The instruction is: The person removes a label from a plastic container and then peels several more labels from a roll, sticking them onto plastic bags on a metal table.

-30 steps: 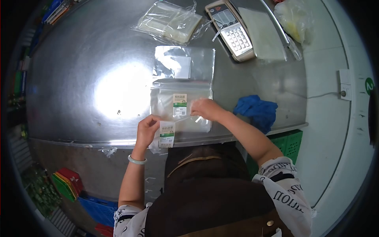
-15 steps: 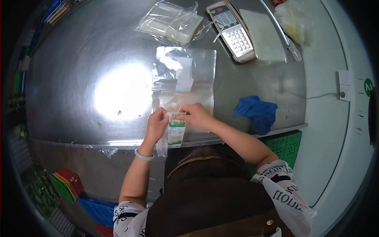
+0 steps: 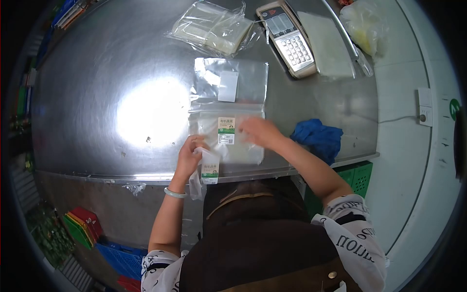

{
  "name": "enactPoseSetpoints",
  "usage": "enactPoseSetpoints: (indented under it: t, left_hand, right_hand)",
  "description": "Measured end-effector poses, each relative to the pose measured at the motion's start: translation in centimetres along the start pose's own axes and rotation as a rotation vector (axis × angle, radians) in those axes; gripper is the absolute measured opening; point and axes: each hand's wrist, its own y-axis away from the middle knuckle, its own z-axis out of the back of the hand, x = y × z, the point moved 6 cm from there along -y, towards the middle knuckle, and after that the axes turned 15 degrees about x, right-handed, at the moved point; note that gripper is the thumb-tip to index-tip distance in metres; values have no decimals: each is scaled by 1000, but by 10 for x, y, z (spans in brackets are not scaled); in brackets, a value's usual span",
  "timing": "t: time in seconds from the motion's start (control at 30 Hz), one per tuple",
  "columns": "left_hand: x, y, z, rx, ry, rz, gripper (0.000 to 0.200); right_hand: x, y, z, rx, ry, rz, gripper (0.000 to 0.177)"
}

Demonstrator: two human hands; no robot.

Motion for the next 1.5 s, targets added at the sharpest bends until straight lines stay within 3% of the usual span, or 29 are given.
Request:
enactPoseSetpoints:
  t: [0.07,0.2,0.27,0.37,0.47,0.53,0.57,0.6,0.7,0.8,0.9,0.93,1.03,1.13,1.23,1.33,1.43,1.5]
  left_hand:
    - [10,1,4,66,-56,68,7]
    - [11,7,7,156,-38,149,5]
    - [-7,8,4,119,-10,43,6]
    - [-22,4,2,102,-16,-3,7]
    - [-33,1,-11,76,60,-19,10]
    - [-38,-8,-23,103,88,-19,12]
    - [-38,-9,-27,108,65,-18,9]
    - [-36,-12,-31,111,40,-18,6]
    - [-18,-16,-19,39,-115,40,9]
    - [1,-8,0,-43,-310,102,26]
    - [22,-5,8,-52,-354,183,39]
    - [30,-4,9,-49,-324,180,40]
    - [35,-3,11,-25,-250,178,37]
    - [22,2,5,-29,-137,139,21]
    - [2,8,-3,18,-24,154,7]
    - [19,13,7,183,-115,198,7]
    - [14,16,8,207,-158,212,4]
    - [-9,15,2,193,-155,73,5]
  right_hand:
    - [22,21,-18,5,186,400,25]
    - [-10,7,-37,48,-39,231,20]
    - [-18,-1,-38,129,-56,112,17]
    - [-76,6,-4,-414,-1126,-344,13]
    - [-50,27,67,-853,-758,-379,15]
    - [-24,-6,5,-470,-955,-39,26]
    - [14,-9,-3,-54,-656,-77,30]
    - [42,-10,-18,136,-711,-56,28]
    - [45,-15,-40,255,-917,-164,25]
    - [31,-17,-11,32,-856,-287,24]
    - [17,-31,-1,-182,-451,-209,24]
    - [18,-39,-7,-131,-257,-142,30]
    - [7,-47,-17,45,5,-226,35]
    - [-14,-32,-3,-72,-45,-337,35]
    - [11,5,-14,-16,116,254,29]
    - [4,12,-40,162,147,236,22]
    - [-9,-1,-41,162,-70,124,18]
    - [4,1,-31,184,23,271,16]
